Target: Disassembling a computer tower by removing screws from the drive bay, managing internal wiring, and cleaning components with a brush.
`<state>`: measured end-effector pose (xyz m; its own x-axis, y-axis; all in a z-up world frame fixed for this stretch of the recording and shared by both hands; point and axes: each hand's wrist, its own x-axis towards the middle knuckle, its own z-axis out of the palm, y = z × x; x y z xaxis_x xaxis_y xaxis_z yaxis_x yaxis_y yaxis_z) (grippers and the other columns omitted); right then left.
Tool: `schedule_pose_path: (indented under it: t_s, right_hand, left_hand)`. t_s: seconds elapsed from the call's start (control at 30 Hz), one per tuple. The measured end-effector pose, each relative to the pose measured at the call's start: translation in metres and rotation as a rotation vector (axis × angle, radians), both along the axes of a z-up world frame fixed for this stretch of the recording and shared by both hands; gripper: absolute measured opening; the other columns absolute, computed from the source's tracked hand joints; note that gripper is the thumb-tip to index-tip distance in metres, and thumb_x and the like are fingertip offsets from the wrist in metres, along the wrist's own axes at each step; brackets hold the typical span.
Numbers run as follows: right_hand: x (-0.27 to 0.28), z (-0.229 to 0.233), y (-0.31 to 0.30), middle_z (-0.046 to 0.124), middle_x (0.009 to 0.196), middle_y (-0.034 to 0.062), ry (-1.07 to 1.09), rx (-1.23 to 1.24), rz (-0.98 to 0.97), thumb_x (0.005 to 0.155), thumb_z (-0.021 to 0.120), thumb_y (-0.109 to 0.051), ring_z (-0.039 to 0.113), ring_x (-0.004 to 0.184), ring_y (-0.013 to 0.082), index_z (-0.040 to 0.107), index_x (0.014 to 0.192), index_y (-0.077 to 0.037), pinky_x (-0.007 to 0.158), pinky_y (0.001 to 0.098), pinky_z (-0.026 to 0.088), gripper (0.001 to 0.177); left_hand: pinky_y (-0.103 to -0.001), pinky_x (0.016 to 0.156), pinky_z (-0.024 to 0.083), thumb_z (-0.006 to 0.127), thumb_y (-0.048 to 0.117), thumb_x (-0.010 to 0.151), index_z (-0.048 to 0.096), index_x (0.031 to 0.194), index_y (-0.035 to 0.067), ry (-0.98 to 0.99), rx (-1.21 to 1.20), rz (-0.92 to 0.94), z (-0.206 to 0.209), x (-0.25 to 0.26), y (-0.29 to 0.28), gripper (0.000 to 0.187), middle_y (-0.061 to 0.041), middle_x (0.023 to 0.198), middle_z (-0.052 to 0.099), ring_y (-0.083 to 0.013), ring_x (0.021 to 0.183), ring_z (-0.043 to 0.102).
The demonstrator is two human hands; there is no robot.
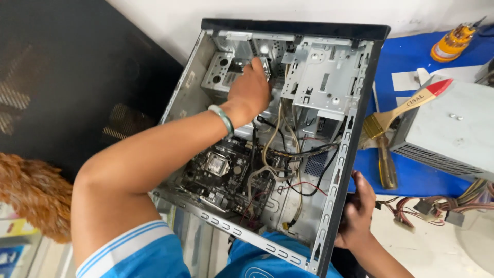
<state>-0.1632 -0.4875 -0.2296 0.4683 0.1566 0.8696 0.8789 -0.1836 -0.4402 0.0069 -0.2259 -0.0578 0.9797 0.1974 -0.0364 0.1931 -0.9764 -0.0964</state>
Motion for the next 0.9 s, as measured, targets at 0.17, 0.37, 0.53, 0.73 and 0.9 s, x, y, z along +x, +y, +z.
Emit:
schedule_pose_path:
  t_s: [0.17, 0.37, 0.53, 0.73, 0.9]
  right_hand:
    - [0.006, -0.030, 0.017, 0.022, 0.167, 0.0178, -0.146, 0.124, 0.075, 0.106, 0.039, -0.052, 0.023, 0.156, 0.0427, 0.023, 0.167, -0.036, 0.129, 0.0621, 0.025, 0.065]
    - [-0.011, -0.026, 0.056, 0.019, 0.166, 0.0242, -0.218, 0.129, -0.030, 0.105, 0.042, -0.051, 0.021, 0.156, 0.0473, 0.018, 0.168, -0.028, 0.127, 0.0613, 0.024, 0.071]
    - [-0.038, -0.019, 0.103, 0.027, 0.163, 0.0250, -0.257, 0.274, -0.062, 0.108, 0.030, -0.062, 0.025, 0.154, 0.0481, 0.033, 0.163, -0.028, 0.128, 0.0676, 0.022, 0.064]
    - [-0.056, -0.042, 0.132, 0.026, 0.163, 0.0248, -0.275, 0.215, -0.102, 0.107, 0.033, -0.060, 0.025, 0.152, 0.0502, 0.032, 0.163, -0.028, 0.127, 0.0677, 0.022, 0.064]
    - [-0.029, -0.075, 0.085, 0.023, 0.168, 0.0208, -0.117, 0.177, 0.274, 0.099, 0.050, -0.062, 0.019, 0.161, 0.0348, 0.025, 0.161, 0.003, 0.135, 0.0521, 0.014, 0.093]
  left_hand:
    - [-0.043, 0.057, 0.058, 0.031, 0.015, 0.112, 0.038, 0.125, 0.001, -0.085, -0.504, -0.024, 0.022, -0.017, -0.005, 0.020, -0.019, 0.092, 0.067, -0.0308, 0.070, 0.068]
    - [-0.060, 0.054, 0.050, 0.040, -0.008, 0.096, 0.036, 0.119, 0.007, -0.166, -0.211, -0.203, -0.029, 0.029, 0.025, 0.028, -0.025, 0.093, 0.060, -0.0468, 0.063, 0.064]
    - [-0.052, 0.051, 0.047, 0.038, -0.008, 0.100, 0.034, 0.128, 0.003, -0.045, -0.202, -0.252, 0.003, 0.001, 0.019, 0.030, -0.024, 0.090, 0.059, -0.0376, 0.062, 0.058]
    - [-0.045, 0.065, 0.052, 0.050, -0.002, 0.103, 0.039, 0.137, 0.001, 0.122, -0.065, -0.368, 0.020, -0.007, 0.038, 0.036, -0.019, 0.093, 0.062, -0.0335, 0.076, 0.060]
    - [-0.063, 0.095, 0.041, 0.050, 0.036, 0.109, 0.053, 0.140, 0.009, 0.135, 0.241, -0.444, 0.058, -0.071, 0.051, 0.042, -0.016, 0.134, 0.055, -0.0438, 0.120, 0.056]
